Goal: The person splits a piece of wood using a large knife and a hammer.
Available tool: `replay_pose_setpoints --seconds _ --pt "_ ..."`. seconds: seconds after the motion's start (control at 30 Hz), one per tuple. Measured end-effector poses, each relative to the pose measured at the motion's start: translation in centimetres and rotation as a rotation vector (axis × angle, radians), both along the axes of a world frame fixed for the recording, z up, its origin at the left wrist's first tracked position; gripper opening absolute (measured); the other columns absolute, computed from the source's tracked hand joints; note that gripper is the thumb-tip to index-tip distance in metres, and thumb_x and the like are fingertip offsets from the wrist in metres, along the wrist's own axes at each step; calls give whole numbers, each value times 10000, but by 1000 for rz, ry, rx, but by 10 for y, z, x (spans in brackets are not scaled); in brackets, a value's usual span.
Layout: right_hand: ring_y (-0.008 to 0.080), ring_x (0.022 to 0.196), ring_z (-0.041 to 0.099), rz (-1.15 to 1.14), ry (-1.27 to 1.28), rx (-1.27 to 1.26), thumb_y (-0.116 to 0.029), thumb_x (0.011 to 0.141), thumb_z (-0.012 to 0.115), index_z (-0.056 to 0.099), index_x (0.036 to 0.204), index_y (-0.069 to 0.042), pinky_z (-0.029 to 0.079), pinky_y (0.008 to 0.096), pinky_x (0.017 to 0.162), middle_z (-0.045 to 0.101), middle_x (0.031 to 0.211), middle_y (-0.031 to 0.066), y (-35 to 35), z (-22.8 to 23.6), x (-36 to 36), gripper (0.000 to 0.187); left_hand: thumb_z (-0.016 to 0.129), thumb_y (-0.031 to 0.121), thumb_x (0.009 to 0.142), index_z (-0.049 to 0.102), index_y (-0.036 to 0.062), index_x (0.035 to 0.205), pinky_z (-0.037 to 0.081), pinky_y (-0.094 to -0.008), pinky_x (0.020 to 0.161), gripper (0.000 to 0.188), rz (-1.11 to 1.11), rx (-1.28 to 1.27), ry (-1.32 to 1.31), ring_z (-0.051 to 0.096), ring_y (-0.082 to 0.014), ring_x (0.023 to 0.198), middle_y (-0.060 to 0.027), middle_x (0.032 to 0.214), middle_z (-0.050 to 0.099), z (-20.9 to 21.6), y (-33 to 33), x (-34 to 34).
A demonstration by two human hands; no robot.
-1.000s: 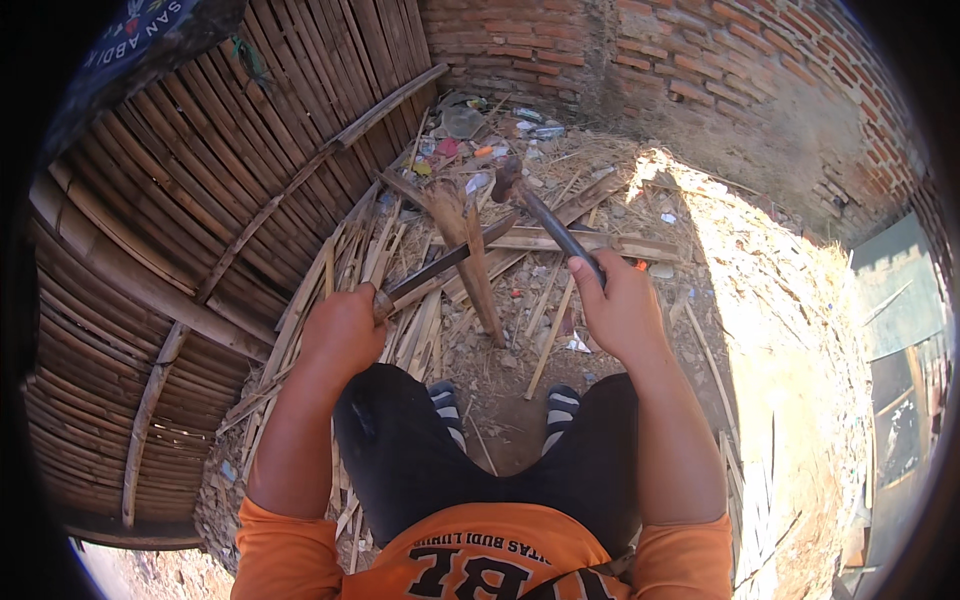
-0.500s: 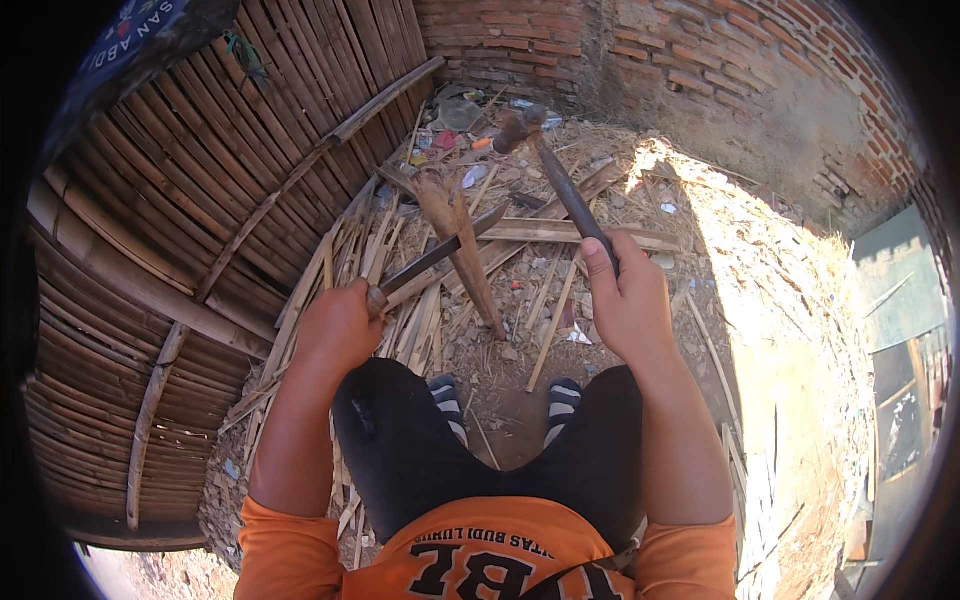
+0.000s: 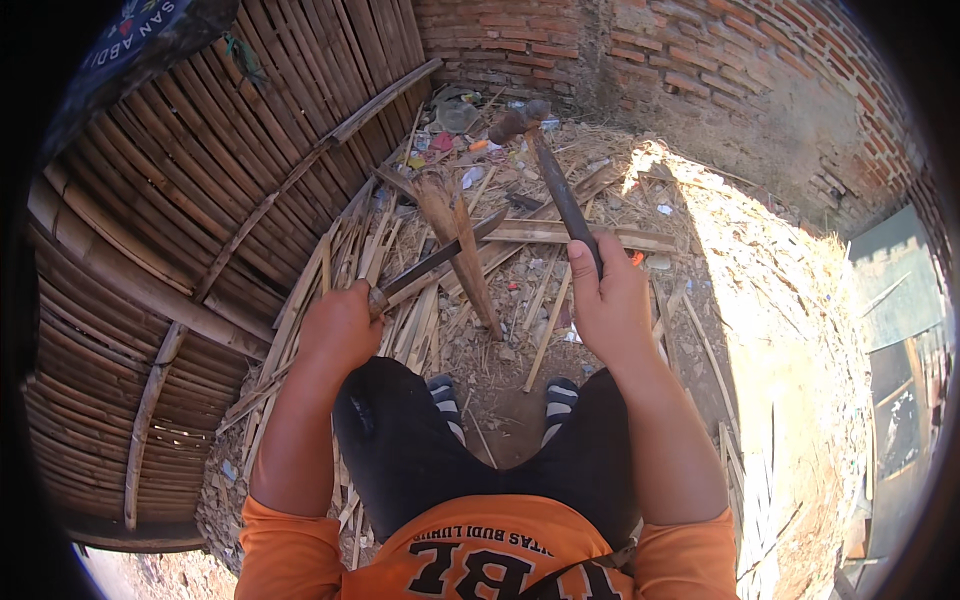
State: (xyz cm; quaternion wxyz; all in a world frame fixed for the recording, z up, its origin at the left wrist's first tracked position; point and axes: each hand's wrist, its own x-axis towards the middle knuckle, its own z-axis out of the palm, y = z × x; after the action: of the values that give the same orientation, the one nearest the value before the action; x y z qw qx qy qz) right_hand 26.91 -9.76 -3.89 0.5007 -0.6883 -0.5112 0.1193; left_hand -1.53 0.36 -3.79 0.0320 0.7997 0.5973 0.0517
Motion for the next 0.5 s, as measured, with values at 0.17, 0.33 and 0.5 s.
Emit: replay_pose_setpoints --seconds 0.17,0.33,0.5 --pt "373 681 676 30 -201 -246 -378 1042 553 614 1033 -26 491 453 619 607 667 190 0 -46 3 358 666 129 849 667 21 1054 574 -502 794 232 -52 3 32 718 -410 876 -226 907 726 2 -1 4" --pt "244 580 671 6 -27 -41 -429 1048 542 613 1042 -12 510 402 594 623 644 124 -9 -6 -4 424 670 120 843 667 22 1053 572 -506 796 232 -37 5 17 717 -412 879 -230 904 724 -7 -3 -1" --pt "262 620 688 -1 -36 -1 -421 1044 551 584 1094 -9 518 419 624 651 681 132 4 -21 2 416 675 111 834 665 17 1051 569 -514 799 237 -27 -16 2 715 -415 880 -235 914 722 -5 0 3"
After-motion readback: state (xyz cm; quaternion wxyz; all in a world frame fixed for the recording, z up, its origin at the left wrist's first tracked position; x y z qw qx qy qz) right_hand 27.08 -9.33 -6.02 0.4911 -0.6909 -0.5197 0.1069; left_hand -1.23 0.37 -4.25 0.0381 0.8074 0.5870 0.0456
